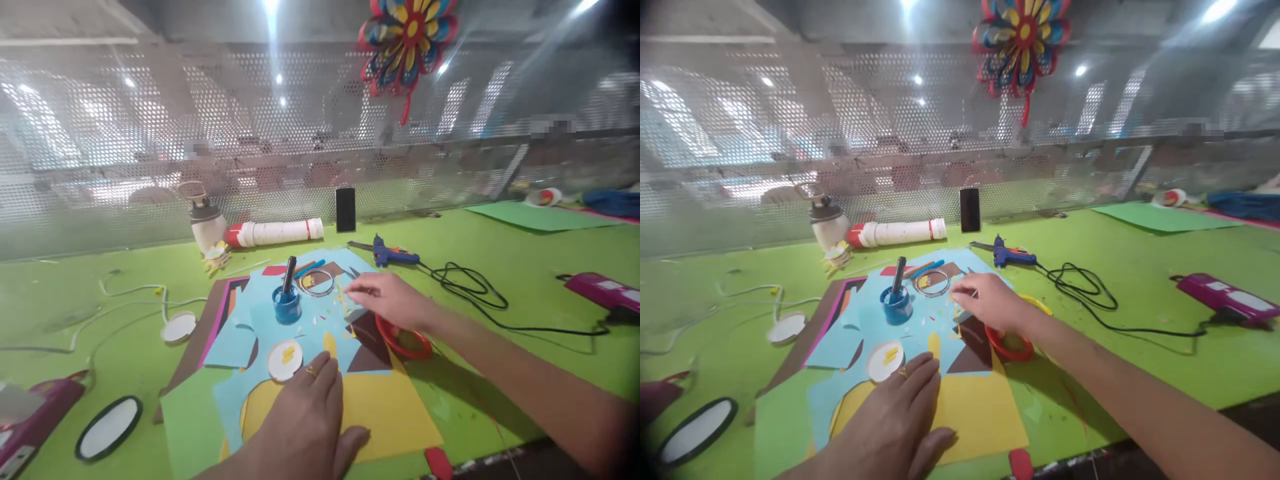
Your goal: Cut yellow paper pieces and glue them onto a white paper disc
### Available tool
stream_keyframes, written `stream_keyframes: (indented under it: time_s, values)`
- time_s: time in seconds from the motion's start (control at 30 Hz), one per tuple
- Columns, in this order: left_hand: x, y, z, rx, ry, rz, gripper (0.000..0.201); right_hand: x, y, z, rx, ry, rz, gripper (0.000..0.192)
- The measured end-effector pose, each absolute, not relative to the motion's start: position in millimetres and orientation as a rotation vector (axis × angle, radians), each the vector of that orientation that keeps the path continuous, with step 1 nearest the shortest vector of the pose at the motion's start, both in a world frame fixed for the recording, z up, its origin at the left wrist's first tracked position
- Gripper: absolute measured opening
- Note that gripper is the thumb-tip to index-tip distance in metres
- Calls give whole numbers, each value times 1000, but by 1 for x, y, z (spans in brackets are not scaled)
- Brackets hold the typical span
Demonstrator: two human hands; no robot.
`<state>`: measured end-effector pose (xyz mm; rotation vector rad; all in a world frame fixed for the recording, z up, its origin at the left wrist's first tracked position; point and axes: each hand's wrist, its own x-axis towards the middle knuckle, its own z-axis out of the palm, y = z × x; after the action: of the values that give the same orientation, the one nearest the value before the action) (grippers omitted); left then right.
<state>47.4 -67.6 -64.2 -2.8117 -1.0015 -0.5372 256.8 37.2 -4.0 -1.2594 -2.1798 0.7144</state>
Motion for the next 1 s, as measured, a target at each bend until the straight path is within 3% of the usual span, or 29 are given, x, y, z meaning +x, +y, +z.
stream_keyframes:
  time_s: [0.13,0.27,0.63,0.83,1.0]
  values:
    - [48,-68,-64,-2825,-1019,-566,39,232,79,16,-1358,-2072,975,22]
    - [47,-63,-71,-2777,-957,-626,39,217,99,22,-1420,-1951,1016,27]
    - [41,-55,-91,-2578,-751,-548,51,346,70,-10,-1752,-1453,739,32]
    - [39,-53,-87,-2528,-709,-575,46,357,92,-15,-1884,-1611,596,31]
    - [32,-43,-101,-2487,-629,-506,50,363,135,-9,-2002,-1894,277,29]
